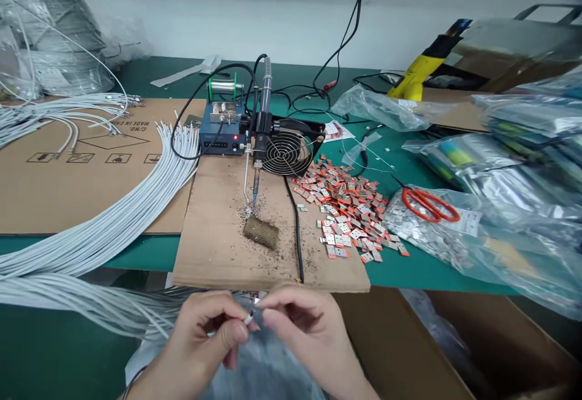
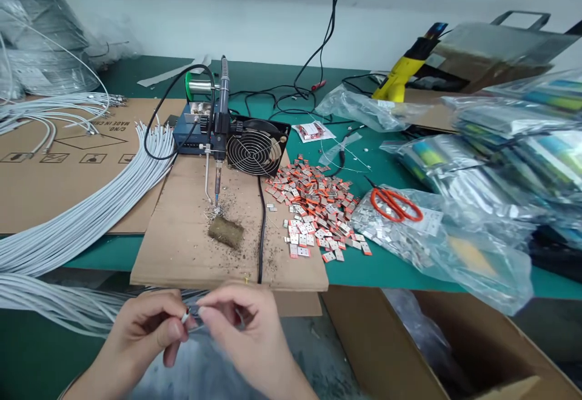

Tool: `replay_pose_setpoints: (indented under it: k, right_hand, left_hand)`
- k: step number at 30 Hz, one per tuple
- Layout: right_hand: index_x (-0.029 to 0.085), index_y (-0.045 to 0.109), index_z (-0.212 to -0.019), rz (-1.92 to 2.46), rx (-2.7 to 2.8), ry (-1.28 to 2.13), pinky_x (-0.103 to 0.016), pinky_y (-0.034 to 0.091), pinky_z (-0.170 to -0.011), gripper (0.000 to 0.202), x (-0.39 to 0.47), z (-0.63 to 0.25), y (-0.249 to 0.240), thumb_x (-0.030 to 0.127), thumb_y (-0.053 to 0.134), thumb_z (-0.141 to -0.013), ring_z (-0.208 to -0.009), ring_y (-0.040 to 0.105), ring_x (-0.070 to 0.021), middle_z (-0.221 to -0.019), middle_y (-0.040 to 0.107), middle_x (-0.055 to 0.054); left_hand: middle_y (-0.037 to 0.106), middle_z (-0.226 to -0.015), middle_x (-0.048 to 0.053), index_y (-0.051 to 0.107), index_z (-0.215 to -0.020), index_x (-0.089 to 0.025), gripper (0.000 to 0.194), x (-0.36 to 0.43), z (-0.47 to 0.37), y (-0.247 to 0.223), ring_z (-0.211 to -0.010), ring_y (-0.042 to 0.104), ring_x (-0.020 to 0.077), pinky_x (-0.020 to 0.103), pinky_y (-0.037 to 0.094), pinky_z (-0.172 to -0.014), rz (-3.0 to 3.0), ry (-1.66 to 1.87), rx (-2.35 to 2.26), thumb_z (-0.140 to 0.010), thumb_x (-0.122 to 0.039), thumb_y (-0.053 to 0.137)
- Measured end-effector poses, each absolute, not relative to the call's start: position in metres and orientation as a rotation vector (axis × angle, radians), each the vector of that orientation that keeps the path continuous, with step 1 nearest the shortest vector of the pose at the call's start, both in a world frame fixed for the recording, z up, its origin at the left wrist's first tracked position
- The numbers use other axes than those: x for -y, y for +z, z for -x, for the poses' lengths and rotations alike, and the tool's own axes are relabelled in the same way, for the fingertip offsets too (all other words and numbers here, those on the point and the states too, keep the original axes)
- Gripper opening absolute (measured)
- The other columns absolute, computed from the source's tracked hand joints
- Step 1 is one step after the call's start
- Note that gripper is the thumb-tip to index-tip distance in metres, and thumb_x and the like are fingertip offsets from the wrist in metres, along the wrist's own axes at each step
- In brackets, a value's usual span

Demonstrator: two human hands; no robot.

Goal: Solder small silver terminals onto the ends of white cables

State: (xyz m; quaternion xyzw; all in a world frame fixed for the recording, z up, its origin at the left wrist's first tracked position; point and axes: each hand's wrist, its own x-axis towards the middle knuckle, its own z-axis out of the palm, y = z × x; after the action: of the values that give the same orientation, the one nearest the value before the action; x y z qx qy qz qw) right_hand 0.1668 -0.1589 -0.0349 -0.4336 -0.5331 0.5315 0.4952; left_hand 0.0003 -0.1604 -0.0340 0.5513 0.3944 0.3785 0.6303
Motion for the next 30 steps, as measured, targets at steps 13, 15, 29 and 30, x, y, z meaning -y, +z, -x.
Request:
replay_pose_setpoints:
  k: [13,15,29,30]
  right_hand:
    - [0.013,0.069,-0.075,1.104,1.742,0.841,-0.020,0.036,-0.044,0.012,0.163,-0.158,-0.017,0.008,0.058,-0.075,-0.047,0.049,-0.0095,-0.056,0.060,-0.002]
    - [0.014,0.070,-0.073,1.088,1.681,0.896,-0.020,0.034,-0.042,0.013,0.164,-0.156,-0.018,0.008,0.058,-0.073,-0.045,0.046,-0.0094,-0.053,0.058,-0.002]
    - [0.014,0.070,-0.075,1.089,1.308,1.468,-0.020,0.034,-0.044,0.012,0.160,-0.149,-0.034,0.024,0.063,-0.073,-0.046,0.042,-0.0086,-0.053,0.055,-0.001]
    - [0.014,0.069,-0.078,1.116,1.419,1.316,-0.021,0.035,-0.046,0.011,0.160,-0.151,-0.030,0.018,0.060,-0.073,-0.048,0.044,-0.0094,-0.056,0.056,-0.002]
  left_hand:
    - [0.054,-0.060,0.000,0.063,-0.071,-0.016,0.013,0.164,0.012,-0.042,-0.056,0.047,0.0093,0.018,0.033,-0.052,-1.765,0.926,-1.079,-0.083,-0.019,0.058]
    - [0.054,-0.061,0.000,0.063,-0.072,-0.016,0.012,0.164,0.011,-0.040,-0.056,0.047,0.0094,0.018,0.033,-0.053,-1.776,0.960,-1.068,-0.082,-0.018,0.059]
    - [0.047,-0.058,-0.002,0.052,-0.061,-0.015,0.023,0.165,0.012,-0.036,-0.055,0.044,0.0090,0.019,0.034,-0.052,-1.773,0.975,-1.180,-0.082,-0.022,0.059]
    - [0.047,-0.058,-0.002,0.052,-0.062,-0.015,0.023,0.165,0.012,-0.036,-0.054,0.044,0.0090,0.019,0.033,-0.051,-1.803,0.985,-1.197,-0.083,-0.021,0.058]
